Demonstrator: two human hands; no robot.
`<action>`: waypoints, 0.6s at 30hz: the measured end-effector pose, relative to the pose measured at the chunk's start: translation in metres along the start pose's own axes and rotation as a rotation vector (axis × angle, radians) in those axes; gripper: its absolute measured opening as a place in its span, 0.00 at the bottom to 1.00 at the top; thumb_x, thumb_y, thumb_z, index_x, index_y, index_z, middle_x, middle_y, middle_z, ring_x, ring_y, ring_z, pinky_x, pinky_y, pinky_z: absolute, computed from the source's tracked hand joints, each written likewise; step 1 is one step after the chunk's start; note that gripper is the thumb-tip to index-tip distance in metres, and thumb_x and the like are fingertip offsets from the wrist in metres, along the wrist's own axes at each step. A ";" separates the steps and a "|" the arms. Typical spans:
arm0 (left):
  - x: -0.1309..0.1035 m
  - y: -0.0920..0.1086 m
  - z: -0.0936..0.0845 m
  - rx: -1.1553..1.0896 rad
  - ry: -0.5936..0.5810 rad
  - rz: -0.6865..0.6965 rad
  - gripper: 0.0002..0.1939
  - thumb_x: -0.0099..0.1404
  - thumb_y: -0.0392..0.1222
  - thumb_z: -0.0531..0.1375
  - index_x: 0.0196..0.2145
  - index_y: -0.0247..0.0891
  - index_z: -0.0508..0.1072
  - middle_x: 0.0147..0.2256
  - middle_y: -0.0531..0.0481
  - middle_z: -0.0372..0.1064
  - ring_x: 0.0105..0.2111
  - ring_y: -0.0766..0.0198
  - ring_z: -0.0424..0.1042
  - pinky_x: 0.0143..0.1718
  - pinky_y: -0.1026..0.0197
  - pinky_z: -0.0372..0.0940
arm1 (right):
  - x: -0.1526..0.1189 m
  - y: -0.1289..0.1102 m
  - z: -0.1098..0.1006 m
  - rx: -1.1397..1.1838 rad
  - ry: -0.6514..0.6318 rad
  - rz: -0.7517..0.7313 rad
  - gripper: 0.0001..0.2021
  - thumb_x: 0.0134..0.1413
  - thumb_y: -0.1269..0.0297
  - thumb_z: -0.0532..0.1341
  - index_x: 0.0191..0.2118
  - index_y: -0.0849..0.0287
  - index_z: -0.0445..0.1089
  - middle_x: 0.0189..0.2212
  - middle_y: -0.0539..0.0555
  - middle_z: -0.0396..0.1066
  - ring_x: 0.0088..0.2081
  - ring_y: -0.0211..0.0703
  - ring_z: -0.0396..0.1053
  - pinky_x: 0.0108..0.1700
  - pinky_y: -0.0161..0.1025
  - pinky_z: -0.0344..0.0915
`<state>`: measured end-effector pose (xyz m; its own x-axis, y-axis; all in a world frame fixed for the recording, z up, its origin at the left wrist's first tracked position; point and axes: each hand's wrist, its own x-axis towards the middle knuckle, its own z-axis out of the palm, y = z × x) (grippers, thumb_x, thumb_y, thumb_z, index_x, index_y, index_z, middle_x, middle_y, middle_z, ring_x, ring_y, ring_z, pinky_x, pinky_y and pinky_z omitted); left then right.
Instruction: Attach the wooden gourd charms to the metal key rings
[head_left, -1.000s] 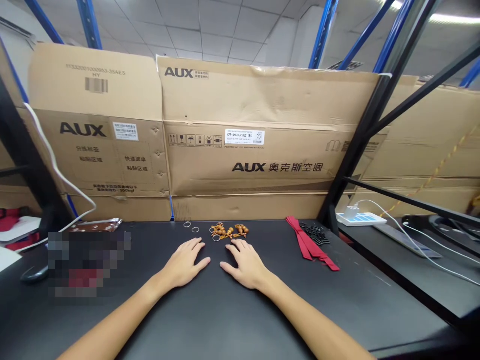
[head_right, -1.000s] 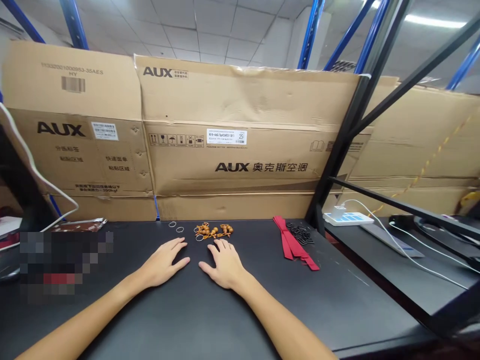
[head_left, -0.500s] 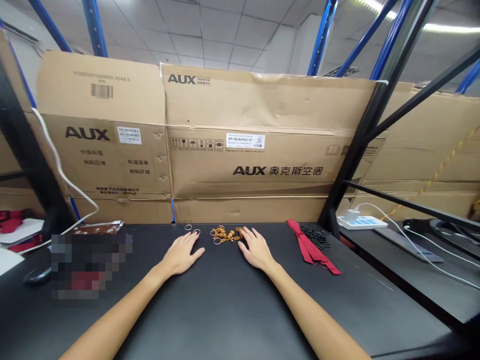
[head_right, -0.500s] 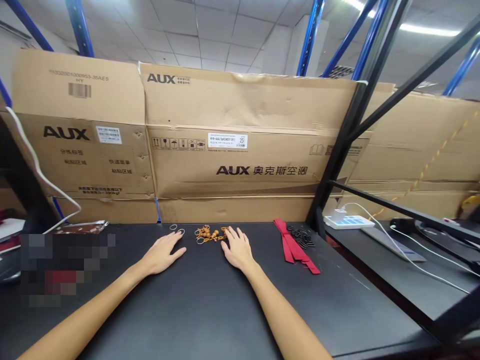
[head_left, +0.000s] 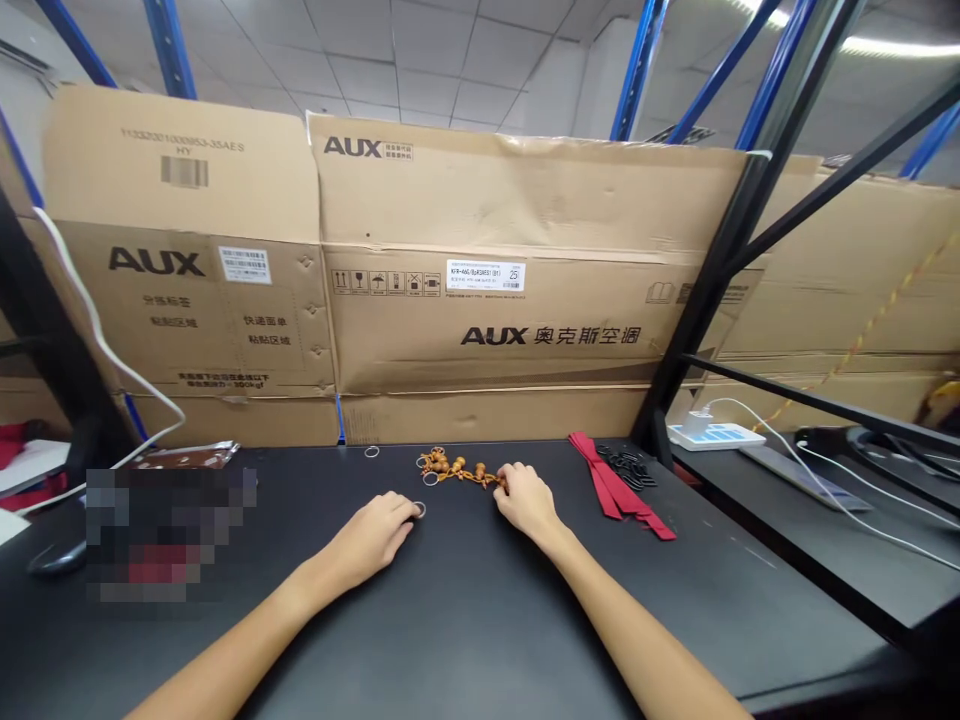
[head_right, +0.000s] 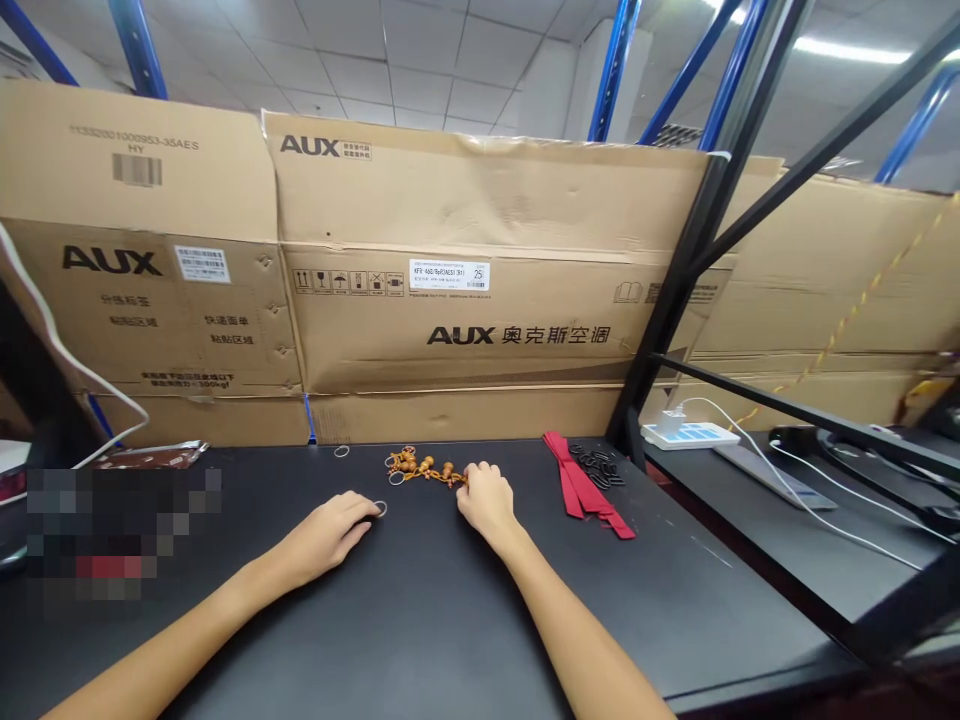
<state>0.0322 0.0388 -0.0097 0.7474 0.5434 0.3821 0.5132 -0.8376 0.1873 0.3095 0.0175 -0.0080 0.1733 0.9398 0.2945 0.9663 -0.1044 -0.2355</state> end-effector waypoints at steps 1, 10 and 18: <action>0.000 0.004 0.000 -0.036 -0.007 0.018 0.11 0.69 0.35 0.50 0.44 0.41 0.70 0.42 0.47 0.70 0.42 0.59 0.70 0.44 0.57 0.65 | -0.003 -0.001 -0.002 0.000 -0.016 0.001 0.09 0.53 0.71 0.56 0.39 0.60 0.71 0.39 0.58 0.71 0.42 0.48 0.67 0.37 0.37 0.57; 0.001 0.011 -0.002 -0.181 0.002 0.025 0.09 0.70 0.35 0.50 0.37 0.40 0.69 0.41 0.48 0.66 0.38 0.63 0.68 0.42 0.61 0.65 | -0.028 -0.030 -0.010 0.226 -0.054 -0.240 0.08 0.54 0.70 0.56 0.38 0.56 0.70 0.33 0.51 0.71 0.35 0.40 0.66 0.36 0.34 0.56; 0.002 0.012 -0.003 -0.097 -0.036 0.022 0.08 0.70 0.35 0.48 0.35 0.39 0.66 0.40 0.47 0.65 0.38 0.60 0.66 0.42 0.57 0.63 | -0.038 -0.041 0.001 0.278 -0.073 -0.441 0.09 0.53 0.71 0.58 0.40 0.54 0.72 0.35 0.52 0.66 0.37 0.42 0.63 0.40 0.36 0.60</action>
<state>0.0387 0.0300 -0.0039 0.7737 0.5253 0.3543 0.4549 -0.8497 0.2665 0.2629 -0.0136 -0.0109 -0.2621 0.8960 0.3584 0.8556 0.3875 -0.3431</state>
